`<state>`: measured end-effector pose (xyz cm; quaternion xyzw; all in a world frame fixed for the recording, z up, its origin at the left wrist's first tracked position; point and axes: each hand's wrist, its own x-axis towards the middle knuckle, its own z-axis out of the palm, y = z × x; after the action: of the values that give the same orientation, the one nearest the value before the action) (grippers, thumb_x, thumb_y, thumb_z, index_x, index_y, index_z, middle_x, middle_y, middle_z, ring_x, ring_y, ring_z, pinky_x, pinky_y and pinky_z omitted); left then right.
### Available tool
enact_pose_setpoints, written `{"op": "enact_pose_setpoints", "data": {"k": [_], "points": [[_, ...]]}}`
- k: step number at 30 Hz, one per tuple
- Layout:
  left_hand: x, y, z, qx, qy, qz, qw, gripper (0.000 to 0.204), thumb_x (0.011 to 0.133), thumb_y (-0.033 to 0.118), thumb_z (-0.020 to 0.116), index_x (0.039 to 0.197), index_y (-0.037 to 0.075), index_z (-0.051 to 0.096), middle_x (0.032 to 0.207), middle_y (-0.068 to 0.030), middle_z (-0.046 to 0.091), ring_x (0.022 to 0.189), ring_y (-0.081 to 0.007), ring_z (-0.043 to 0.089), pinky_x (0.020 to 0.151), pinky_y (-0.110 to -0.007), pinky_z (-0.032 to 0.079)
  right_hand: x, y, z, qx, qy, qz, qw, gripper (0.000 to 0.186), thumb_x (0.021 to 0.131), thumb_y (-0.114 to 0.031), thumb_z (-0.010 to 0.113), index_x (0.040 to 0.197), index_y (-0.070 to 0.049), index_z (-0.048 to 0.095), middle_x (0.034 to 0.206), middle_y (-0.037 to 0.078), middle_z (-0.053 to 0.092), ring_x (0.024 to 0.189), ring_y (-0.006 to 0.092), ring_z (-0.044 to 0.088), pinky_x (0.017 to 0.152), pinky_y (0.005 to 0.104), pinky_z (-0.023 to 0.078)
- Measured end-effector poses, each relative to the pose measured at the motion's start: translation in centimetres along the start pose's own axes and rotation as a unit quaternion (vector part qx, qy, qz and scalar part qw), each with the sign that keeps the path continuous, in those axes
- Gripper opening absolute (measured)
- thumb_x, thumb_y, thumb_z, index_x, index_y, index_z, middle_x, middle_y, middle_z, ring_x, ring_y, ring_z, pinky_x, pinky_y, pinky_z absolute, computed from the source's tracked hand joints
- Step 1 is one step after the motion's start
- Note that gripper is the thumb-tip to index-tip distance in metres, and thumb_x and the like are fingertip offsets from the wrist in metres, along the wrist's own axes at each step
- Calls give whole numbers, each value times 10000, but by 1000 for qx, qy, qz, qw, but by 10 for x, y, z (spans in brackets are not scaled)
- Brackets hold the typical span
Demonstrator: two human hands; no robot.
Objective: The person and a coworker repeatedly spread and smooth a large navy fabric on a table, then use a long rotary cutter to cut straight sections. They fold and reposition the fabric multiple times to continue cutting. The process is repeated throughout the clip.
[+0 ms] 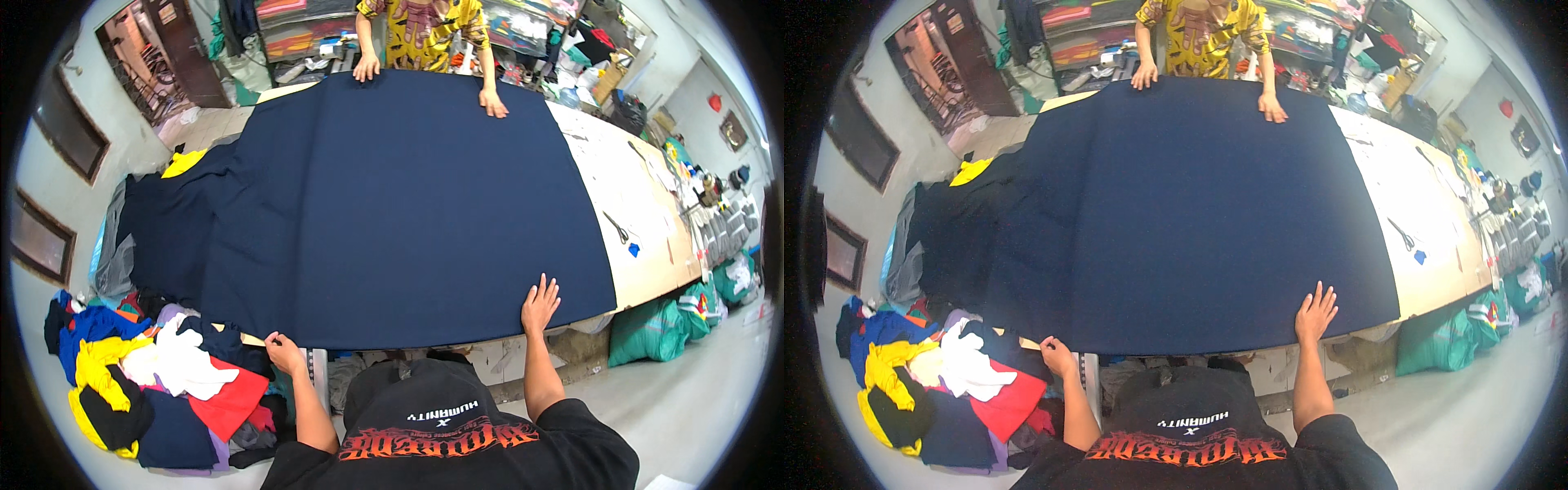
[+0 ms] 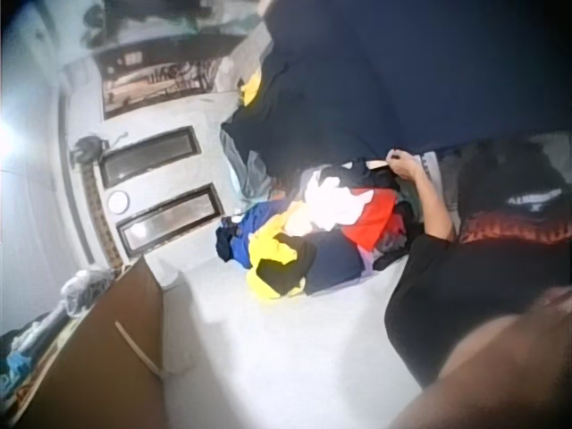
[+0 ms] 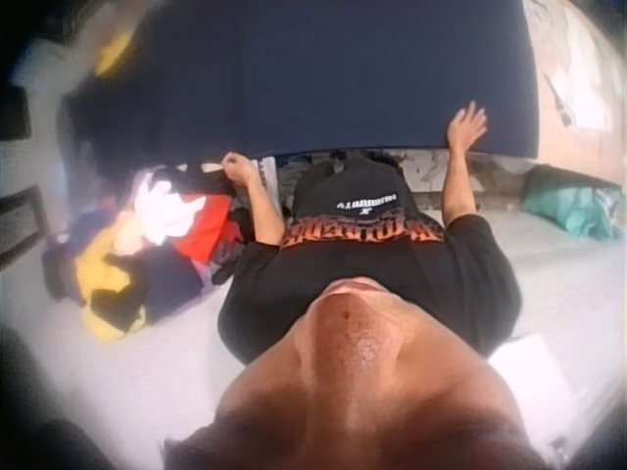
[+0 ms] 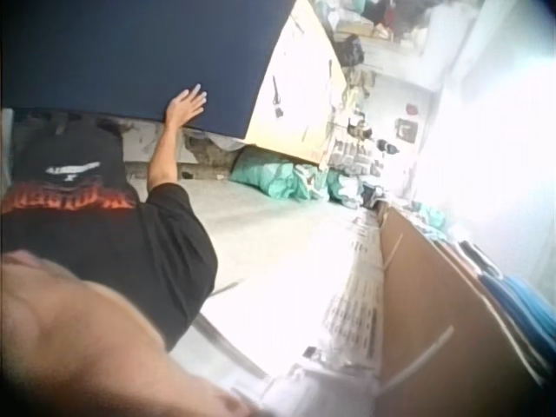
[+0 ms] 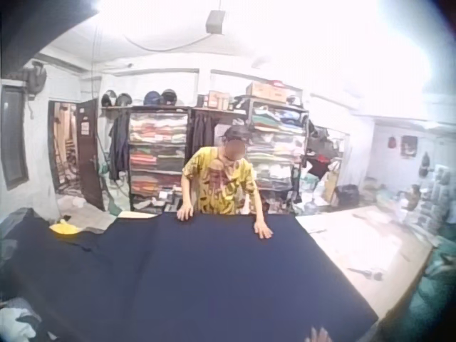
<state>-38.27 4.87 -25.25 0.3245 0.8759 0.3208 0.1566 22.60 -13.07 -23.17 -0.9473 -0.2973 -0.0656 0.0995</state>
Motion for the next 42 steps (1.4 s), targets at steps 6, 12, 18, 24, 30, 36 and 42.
{"op": "enact_pose_setpoints", "data": {"k": [6, 12, 18, 24, 30, 36, 42], "points": [[5, -15, 3, -28, 35, 37, 998, 286, 942, 218, 615, 1192, 86, 663, 1014, -160, 661, 960, -357, 638, 868, -488, 488, 2, 0, 5, -10, 10, -4, 1000, 557, 1117, -359, 398, 1653, -223, 334, 1719, 159, 274, 1595, 346, 226, 1286, 561, 148], [-22, 30, -12, -91, 81, 191, 974, 240, 1034, 124, 575, 1250, 36, 633, 1067, -137, 612, 889, -291, 602, 816, -432, 489, -3, 3, 7, 2, 20, 0, 1000, 558, 1114, -364, 403, 1650, -221, 346, 1720, 159, 273, 1598, 342, 221, 1291, 555, 136], [-93, 122, 5, -213, -120, 332, 911, 330, 1026, 96, 593, 1342, 2, 597, 1249, -165, 640, 1055, -270, 634, 929, -385, 506, 2, 5, 11, 5, 8, -3, 1000, 560, 1108, -365, 401, 1646, -213, 351, 1720, 164, 271, 1597, 353, 217, 1292, 557, 135], [-137, 149, 66, 11, -217, 560, 799, 547, 1064, 275, 555, 1545, 39, 446, 1590, -219, 453, 1502, -387, 387, 1242, -523, 281, -1, 7, 3, 0, 6, 8, 1000, 564, 1112, -370, 387, 1653, -222, 332, 1720, 163, 268, 1599, 351, 209, 1293, 571, 122], [-140, 130, 81, 112, -208, 582, 778, 605, 1080, 388, 499, 1598, 88, 412, 1699, -181, 309, 1586, -338, 251, 1289, -535, 172, 2, 2, 4, -8, -14, 18, 1000, 569, 1113, -374, 375, 1658, -218, 324, 1723, 158, 265, 1606, 346, 194, 1293, 575, 107], [-141, 133, 77, 109, -203, 578, 783, 599, 1072, 397, 507, 1586, 97, 438, 1673, -179, 360, 1566, -344, 296, 1283, -536, 189, -4, -3, 1, -17, -3, 14, 1000, 546, 1117, -343, 375, 1647, -215, 348, 1718, 167, 279, 1598, 350, 225, 1277, 590, 148], [-134, 128, 77, 1, -205, 560, 802, 455, 1067, 305, 545, 1465, 86, 566, 1568, -170, 498, 1495, -342, 413, 1261, -517, 269, -5, -4, 6, -36, 21, 3, 999, 534, 1123, -337, 380, 1644, -223, 354, 1712, 149, 300, 1584, 349, 261, 1266, 587, 191]]}}
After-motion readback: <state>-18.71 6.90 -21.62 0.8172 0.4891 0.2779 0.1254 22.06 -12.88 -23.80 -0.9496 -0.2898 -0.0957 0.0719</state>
